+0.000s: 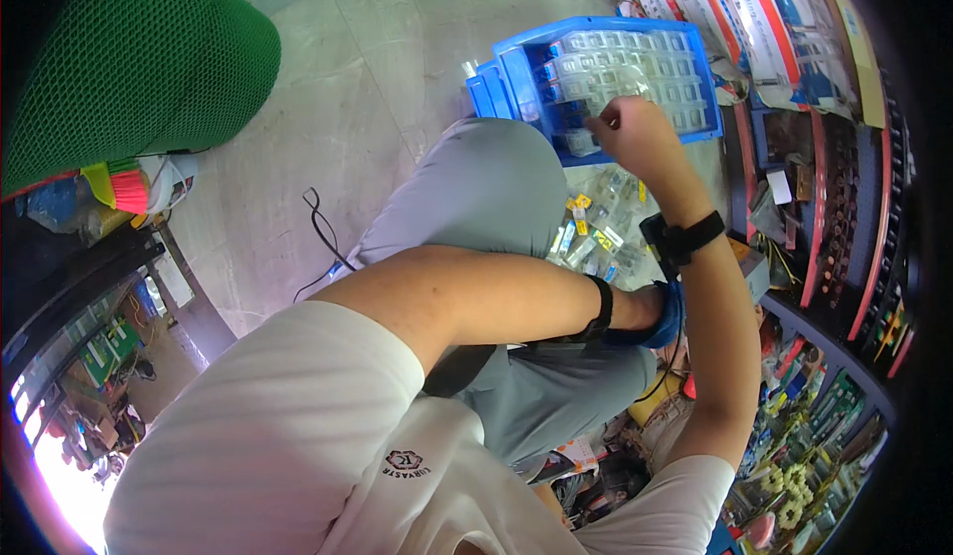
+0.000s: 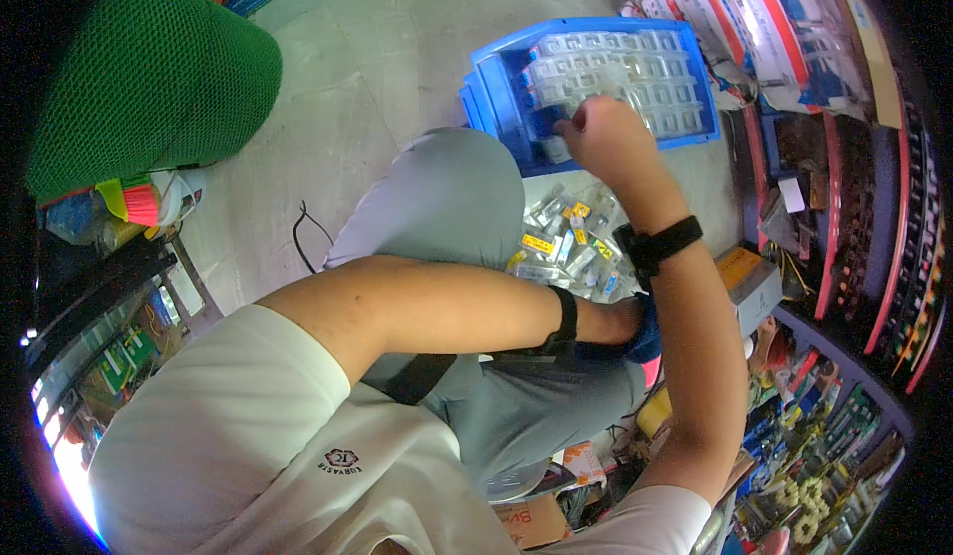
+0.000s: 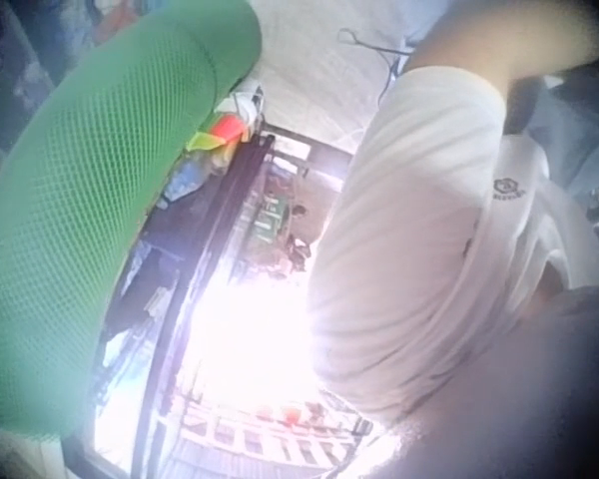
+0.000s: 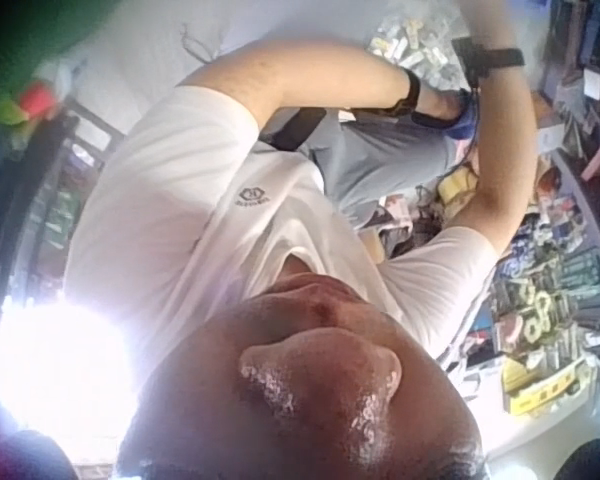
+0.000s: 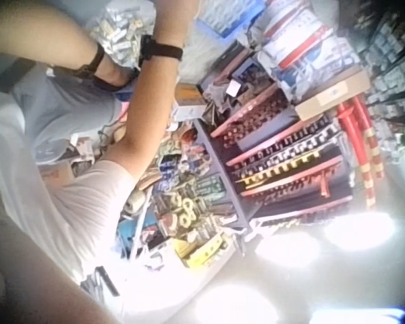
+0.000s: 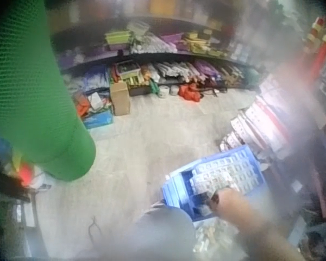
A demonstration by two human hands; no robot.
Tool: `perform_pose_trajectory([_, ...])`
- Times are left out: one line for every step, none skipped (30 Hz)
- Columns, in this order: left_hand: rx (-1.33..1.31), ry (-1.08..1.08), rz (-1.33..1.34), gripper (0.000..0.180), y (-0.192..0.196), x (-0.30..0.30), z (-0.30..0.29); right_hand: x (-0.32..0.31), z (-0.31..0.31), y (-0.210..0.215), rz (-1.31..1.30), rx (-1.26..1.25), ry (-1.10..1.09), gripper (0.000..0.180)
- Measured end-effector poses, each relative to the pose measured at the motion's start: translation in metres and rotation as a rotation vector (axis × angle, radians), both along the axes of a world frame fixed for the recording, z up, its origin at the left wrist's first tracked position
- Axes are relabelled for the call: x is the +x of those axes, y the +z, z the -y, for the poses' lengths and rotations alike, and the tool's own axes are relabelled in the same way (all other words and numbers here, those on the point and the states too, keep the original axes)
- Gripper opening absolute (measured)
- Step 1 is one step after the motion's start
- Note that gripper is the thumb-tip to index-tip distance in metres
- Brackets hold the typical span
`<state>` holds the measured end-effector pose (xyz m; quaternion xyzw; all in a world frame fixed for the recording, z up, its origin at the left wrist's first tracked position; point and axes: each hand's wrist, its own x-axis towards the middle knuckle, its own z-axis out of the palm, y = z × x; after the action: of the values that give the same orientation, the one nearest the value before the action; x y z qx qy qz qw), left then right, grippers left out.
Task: The person picks up various small hardware items in plastic packets from the floor and places them into a blue storage bin.
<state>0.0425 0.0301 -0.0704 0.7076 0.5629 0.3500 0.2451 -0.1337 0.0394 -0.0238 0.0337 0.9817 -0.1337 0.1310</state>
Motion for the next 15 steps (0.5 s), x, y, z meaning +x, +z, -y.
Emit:
perform_pose_trajectory([-0.003,0.001,-0.003,0.025,0.0,-0.001,0.0,-0.001,0.013,0.009,0.163,0.025,-0.073,0.027])
perform_pose_trajectory([-0.002,0.002,-0.006,0.025,0.0,-0.001,0.0,0.002,0.018,0.007,0.164,0.029,-0.076,0.027])
perform_pose_trajectory([-0.002,0.003,-0.009,0.025,0.001,-0.001,0.001,0.005,0.021,0.003,0.172,0.108,-0.086,0.028])
perform_pose_trajectory([-0.008,0.001,-0.013,0.025,0.001,-0.001,0.003,0.007,0.025,0.0,0.178,0.181,-0.096,0.028])
perform_pose_trajectory([-0.009,-0.002,-0.014,0.024,-0.001,-0.001,0.006,0.008,0.028,-0.001,0.204,0.228,-0.132,0.029])
perform_pose_trajectory([-0.012,-0.003,-0.015,0.024,0.0,0.0,0.006,0.007,0.027,-0.002,0.202,0.223,-0.129,0.029])
perform_pose_trajectory([-0.016,-0.004,-0.014,0.024,0.0,0.0,0.007,0.007,0.023,-0.004,0.21,0.204,-0.157,0.028])
perform_pose_trajectory([-0.017,-0.004,-0.013,0.024,0.0,0.002,0.007,0.007,0.018,-0.007,0.218,0.186,-0.184,0.028])
perform_pose_trajectory([-0.022,-0.003,-0.013,0.023,0.0,0.002,0.007,0.007,0.013,-0.011,0.197,0.146,-0.21,0.028])
perform_pose_trajectory([-0.023,-0.002,-0.014,0.023,0.0,0.001,0.007,0.004,0.013,-0.012,0.196,0.145,-0.208,0.028])
perform_pose_trajectory([-0.025,-0.002,-0.013,0.023,0.0,0.001,0.007,0.002,0.012,-0.013,0.171,0.126,-0.23,0.028])
perform_pose_trajectory([-0.027,-0.001,-0.015,0.023,0.0,0.0,0.007,0.001,0.012,-0.013,0.146,0.107,-0.253,0.028])
perform_pose_trajectory([-0.029,-0.001,-0.016,0.023,0.0,0.0,0.008,0.0,0.011,-0.015,0.146,0.104,-0.254,0.028])
perform_pose_trajectory([-0.031,0.0,-0.019,0.022,-0.002,-0.001,0.008,0.0,0.01,-0.016,0.098,0.09,-0.253,0.028])
perform_pose_trajectory([-0.033,-0.002,-0.019,0.022,-0.001,-0.001,0.007,-0.001,0.009,-0.017,0.051,0.076,-0.253,0.028])
